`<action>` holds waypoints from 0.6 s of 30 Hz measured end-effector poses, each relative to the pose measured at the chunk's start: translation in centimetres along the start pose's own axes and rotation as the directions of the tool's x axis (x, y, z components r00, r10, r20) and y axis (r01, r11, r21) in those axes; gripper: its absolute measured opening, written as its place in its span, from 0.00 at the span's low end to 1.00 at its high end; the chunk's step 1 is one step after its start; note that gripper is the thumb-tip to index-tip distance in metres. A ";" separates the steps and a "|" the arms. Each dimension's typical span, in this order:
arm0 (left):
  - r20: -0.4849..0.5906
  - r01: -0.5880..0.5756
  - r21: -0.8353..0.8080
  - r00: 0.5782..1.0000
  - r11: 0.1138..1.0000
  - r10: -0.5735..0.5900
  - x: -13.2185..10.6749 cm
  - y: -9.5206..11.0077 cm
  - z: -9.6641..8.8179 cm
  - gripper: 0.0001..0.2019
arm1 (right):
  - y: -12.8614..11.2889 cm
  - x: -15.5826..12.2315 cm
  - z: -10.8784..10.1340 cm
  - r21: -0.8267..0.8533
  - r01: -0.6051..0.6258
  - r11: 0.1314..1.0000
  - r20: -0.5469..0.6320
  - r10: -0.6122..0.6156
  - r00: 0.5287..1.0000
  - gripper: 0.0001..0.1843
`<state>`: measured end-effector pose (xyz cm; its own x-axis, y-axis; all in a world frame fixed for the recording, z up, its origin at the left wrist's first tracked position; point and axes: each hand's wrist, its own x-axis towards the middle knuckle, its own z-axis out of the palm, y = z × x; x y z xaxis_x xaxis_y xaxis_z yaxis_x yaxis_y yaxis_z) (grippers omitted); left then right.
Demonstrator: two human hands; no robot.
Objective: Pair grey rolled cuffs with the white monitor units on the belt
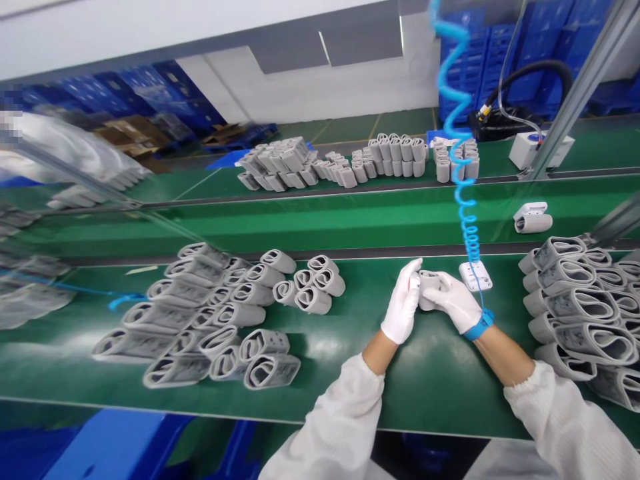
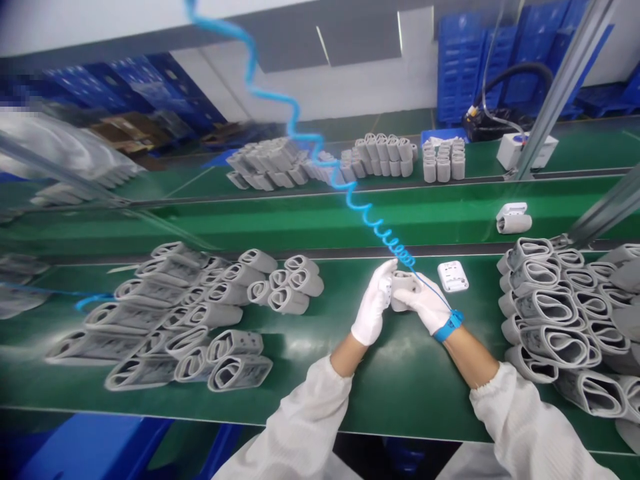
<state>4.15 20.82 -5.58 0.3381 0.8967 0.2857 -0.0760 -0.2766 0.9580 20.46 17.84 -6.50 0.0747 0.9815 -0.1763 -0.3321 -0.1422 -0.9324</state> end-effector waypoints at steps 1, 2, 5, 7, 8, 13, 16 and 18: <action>-0.004 0.000 0.017 1.000 1.000 0.000 -0.1 -0.1 0.1 0.32 | 0.0 0.0 0.1 0.008 0.001 1.000 -0.005 -0.001 1.000 0.31; -0.007 0.001 0.025 1.000 1.000 0.000 -0.1 -0.2 0.2 0.33 | 0.0 0.0 0.2 0.013 0.003 1.000 -0.008 -0.002 1.000 0.31; -0.022 0.031 -0.012 0.999 0.999 -0.031 -0.1 -0.7 0.5 0.35 | -0.3 -0.1 0.5 -0.013 0.040 0.999 -0.033 -0.040 0.999 0.30; -0.049 0.075 -0.054 0.996 0.996 -0.077 -0.1 -1.2 0.7 0.37 | -0.4 -0.2 0.7 -0.058 0.097 0.994 -0.054 -0.100 0.994 0.31; -0.066 0.098 -0.074 0.992 0.992 -0.103 0.0 -1.4 0.9 0.38 | -0.4 -0.3 0.7 -0.084 0.133 0.988 -0.062 -0.138 0.988 0.31; -0.081 0.186 -0.158 0.976 0.970 -0.201 0.5 -2.3 0.9 0.37 | -0.4 -0.6 0.5 -0.286 0.313 0.906 -0.066 -0.345 0.936 0.31; -0.056 0.242 -0.196 0.965 0.950 -0.258 1.1 -2.2 0.3 0.35 | -0.8 -1.0 0.2 -0.399 0.384 0.833 -0.012 -0.424 0.906 0.30; -0.015 0.265 -0.216 0.962 0.940 -0.274 1.3 -1.8 -0.1 0.34 | -1.1 -1.1 0.1 -0.432 0.407 0.805 0.032 -0.437 0.899 0.29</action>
<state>4.62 22.57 -6.96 0.3319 0.9432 0.0125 -0.1842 0.0519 0.9815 20.66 16.89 -5.22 0.1824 0.9485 0.2590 0.1687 0.2293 -0.9586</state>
